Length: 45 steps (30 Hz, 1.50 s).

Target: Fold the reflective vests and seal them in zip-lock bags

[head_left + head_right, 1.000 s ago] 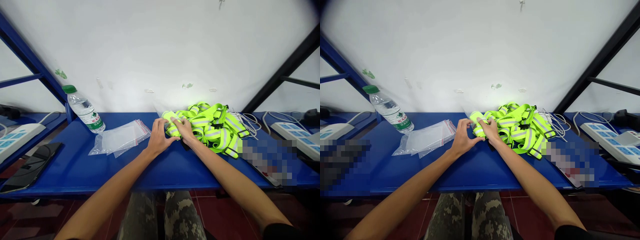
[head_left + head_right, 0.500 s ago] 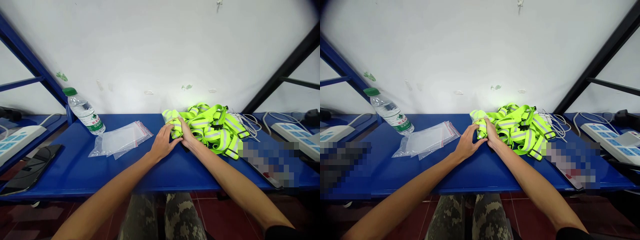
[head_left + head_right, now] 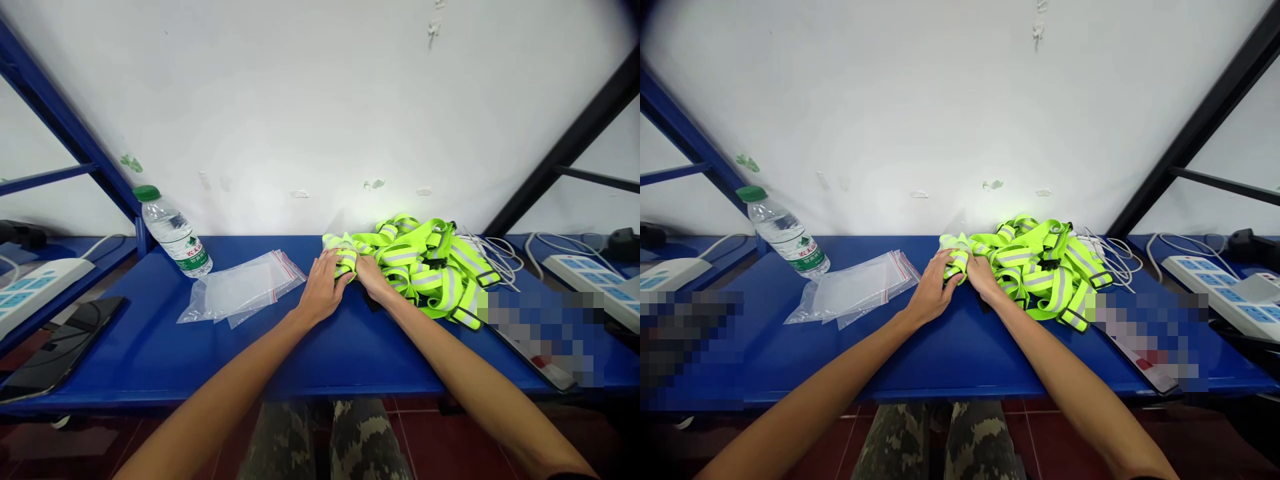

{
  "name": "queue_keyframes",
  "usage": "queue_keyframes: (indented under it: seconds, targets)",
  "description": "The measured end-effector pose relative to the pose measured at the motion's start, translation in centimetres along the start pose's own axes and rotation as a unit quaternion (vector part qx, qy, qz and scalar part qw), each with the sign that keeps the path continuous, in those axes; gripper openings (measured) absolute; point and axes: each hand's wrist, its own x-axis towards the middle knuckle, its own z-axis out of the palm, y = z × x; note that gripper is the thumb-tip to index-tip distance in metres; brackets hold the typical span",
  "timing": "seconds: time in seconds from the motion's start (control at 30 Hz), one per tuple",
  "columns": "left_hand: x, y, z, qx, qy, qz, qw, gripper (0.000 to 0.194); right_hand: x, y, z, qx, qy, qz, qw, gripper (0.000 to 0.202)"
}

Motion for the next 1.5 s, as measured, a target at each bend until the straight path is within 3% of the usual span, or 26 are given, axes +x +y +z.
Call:
queue_keyframes:
  seconds: [0.17, 0.33, 0.47, 0.53, 0.73, 0.87, 1.03, 1.27, 1.5]
  targets:
    - [0.0, -0.3, 0.8, -0.013, 0.010, 0.012, 1.000, 0.032, 0.4, 0.0, -0.1, -0.019, 0.102, -0.030, 0.994, 0.028]
    - [0.0, -0.8, 0.8, -0.001, 0.022, 0.007, 1.000, 0.033, 0.2, -0.2, -0.6, -0.042, 0.034, -0.102, 0.993, 0.023]
    - [0.2, -1.2, 0.5, -0.004, 0.030, -0.004, 1.000, 0.030, -0.3, -1.1, -1.1, -0.144, -0.007, -0.210, 0.967, 0.025]
    - [0.3, -1.2, 0.4, -0.018, 0.042, -0.010, 0.999, 0.030, -0.5, -1.6, -1.1, -0.179, -0.013, -0.231, 0.956, 0.029]
    - [0.3, -0.5, 0.1, -0.074, 0.036, -0.040, 0.996, 0.030, -0.9, -1.9, -0.8, -0.160, 0.063, -0.230, 0.958, 0.030]
    - [0.1, -0.2, 0.1, -0.067, 0.032, -0.041, 0.996, 0.030, -0.8, -2.2, -1.3, -0.258, 0.040, -0.266, 0.928, 0.034]
    - [0.0, -0.3, 0.3, -0.057, 0.017, -0.046, 0.997, 0.036, -0.7, -2.7, -1.9, -0.388, 0.015, -0.230, 0.893, 0.041]
    - [0.1, -1.2, 0.3, -0.053, 0.000, -0.062, 0.997, 0.033, 0.2, -1.9, -2.5, -0.302, -0.072, -0.267, 0.912, 0.028]
    - [0.1, -1.8, 0.5, -0.050, -0.006, -0.064, 0.997, 0.030, 0.0, -1.4, -1.8, -0.318, -0.066, -0.218, 0.920, 0.018]
